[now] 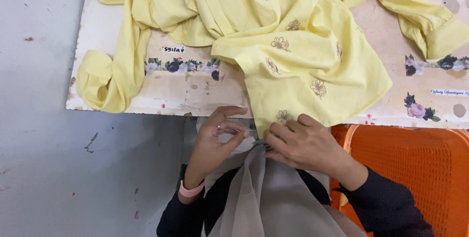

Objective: Trimming loose threads from yellow garments using thread snips

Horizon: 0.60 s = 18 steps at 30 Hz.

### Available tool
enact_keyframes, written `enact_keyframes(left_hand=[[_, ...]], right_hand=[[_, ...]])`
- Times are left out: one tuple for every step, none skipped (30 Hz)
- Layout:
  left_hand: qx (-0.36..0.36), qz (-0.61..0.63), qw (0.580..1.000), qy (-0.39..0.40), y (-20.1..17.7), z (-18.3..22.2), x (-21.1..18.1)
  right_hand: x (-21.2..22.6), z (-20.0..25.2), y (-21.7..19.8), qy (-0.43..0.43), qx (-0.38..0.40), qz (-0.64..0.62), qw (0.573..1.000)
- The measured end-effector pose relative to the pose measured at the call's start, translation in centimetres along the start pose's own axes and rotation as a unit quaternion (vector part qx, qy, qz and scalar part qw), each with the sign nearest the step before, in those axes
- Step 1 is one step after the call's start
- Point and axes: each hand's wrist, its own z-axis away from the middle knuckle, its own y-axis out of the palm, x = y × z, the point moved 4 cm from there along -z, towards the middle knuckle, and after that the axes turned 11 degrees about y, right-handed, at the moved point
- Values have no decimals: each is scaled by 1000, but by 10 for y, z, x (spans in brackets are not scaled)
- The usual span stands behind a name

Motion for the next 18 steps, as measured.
enact_keyframes(left_hand=[[0, -1, 1000, 4, -1, -2, -2], [40, -62, 995, 64, 1, -4, -9], [83, -122, 982, 121, 3, -4, -15], [84, -123, 981, 123, 8, -6, -22], [148, -175, 967, 115, 17, -8, -26], [211, -226, 945, 106, 26, -10, -29], [212, -226, 945, 108, 30, -10, -24], [169, -214, 953, 134, 31, -11, -22], [127, -199, 959, 158, 33, -10, -19], [130, -197, 959, 159, 36, -12, -24], [87, -70, 987, 117, 35, -17, -26], [44, 58, 995, 72, 35, -23, -29], [49, 59, 994, 78, 39, -24, -27], [42, 107, 993, 26, 44, -25, -21], [33, 155, 987, -30, 48, -23, -15], [37, 155, 987, -27, 52, -21, -4], [46, 166, 984, -54, 57, -18, 10], [55, 177, 979, -81, 62, -15, 24]], right_hand=[[-2, 4, 5, -1, -3, 2, 1000], [-5, 8, 10, 3, -6, 17, 1000], [-6, 13, 14, 10, -8, 30, 999], [-8, 17, 14, 11, -10, 31, 999], [-19, 18, 15, 84, 6, -109, 990], [-29, 21, 17, 154, 20, -247, 957], [-31, 21, 13, 154, 18, -245, 957], [-42, 24, 13, 268, 6, -398, 877], [-50, 31, 15, 372, -7, -534, 759], [-50, 27, 7, 375, -8, -533, 759], [-54, 24, 2, 405, -22, -571, 714], [-58, 21, -4, 432, -36, -608, 665], [-59, 20, -5, 431, -43, -605, 668], [-60, 20, -5, 438, -54, -613, 655], [-60, 20, -5, 445, -63, -622, 641], [-60, 19, -5, 446, -66, -620, 642], [-60, 19, -6, 442, -75, -616, 648], [-59, 18, -6, 438, -83, -611, 654]])
